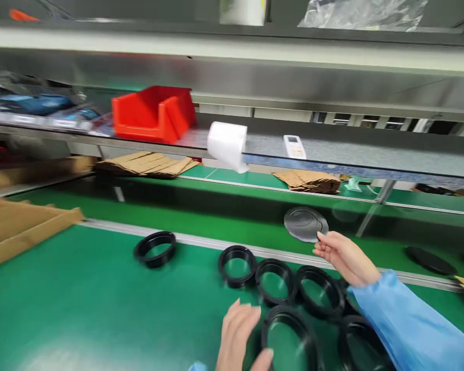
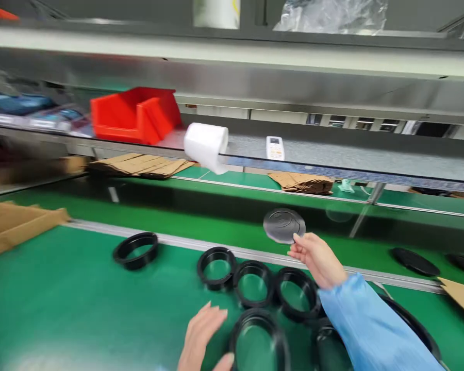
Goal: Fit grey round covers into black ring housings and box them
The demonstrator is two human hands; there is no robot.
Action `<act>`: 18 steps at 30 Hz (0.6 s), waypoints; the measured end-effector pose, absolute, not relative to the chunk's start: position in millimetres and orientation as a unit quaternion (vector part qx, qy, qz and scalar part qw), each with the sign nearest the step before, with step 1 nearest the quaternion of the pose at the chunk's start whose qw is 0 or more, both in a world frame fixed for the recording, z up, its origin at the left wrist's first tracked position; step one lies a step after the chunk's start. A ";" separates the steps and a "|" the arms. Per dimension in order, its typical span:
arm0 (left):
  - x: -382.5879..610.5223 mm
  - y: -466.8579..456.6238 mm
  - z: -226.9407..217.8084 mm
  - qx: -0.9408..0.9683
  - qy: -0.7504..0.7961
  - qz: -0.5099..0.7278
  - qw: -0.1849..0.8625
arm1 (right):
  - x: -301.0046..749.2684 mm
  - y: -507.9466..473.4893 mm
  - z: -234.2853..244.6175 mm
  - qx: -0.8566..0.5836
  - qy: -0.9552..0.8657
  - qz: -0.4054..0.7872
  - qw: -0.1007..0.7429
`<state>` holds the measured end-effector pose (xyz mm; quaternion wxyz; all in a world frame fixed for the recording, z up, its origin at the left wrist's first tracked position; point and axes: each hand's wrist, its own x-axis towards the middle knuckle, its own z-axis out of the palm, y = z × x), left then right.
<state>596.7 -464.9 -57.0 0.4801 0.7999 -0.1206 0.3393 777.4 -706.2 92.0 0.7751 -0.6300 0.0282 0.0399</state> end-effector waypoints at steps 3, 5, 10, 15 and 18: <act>601.4 -444.9 -42.5 0.657 -0.057 0.270 0.701 | 694.2 -657.4 75.9 -0.601 -0.059 0.129 0.786; 603.4 -430.0 -29.7 0.513 -0.103 0.168 0.836 | 649.3 -628.0 59.5 -0.577 -0.089 0.182 0.791; 596.6 -401.3 -20.2 0.262 -0.135 -0.030 0.955 | 583.8 -563.5 27.2 -0.509 -0.086 0.295 0.804; 593.4 -382.0 -22.2 0.176 -0.108 -0.070 0.976 | 574.9 -550.1 32.7 -0.674 -0.200 0.328 0.630; 592.5 -381.8 -17.9 0.171 -0.113 -0.041 0.978 | 589.5 -561.1 43.3 -0.796 -0.317 -0.026 0.515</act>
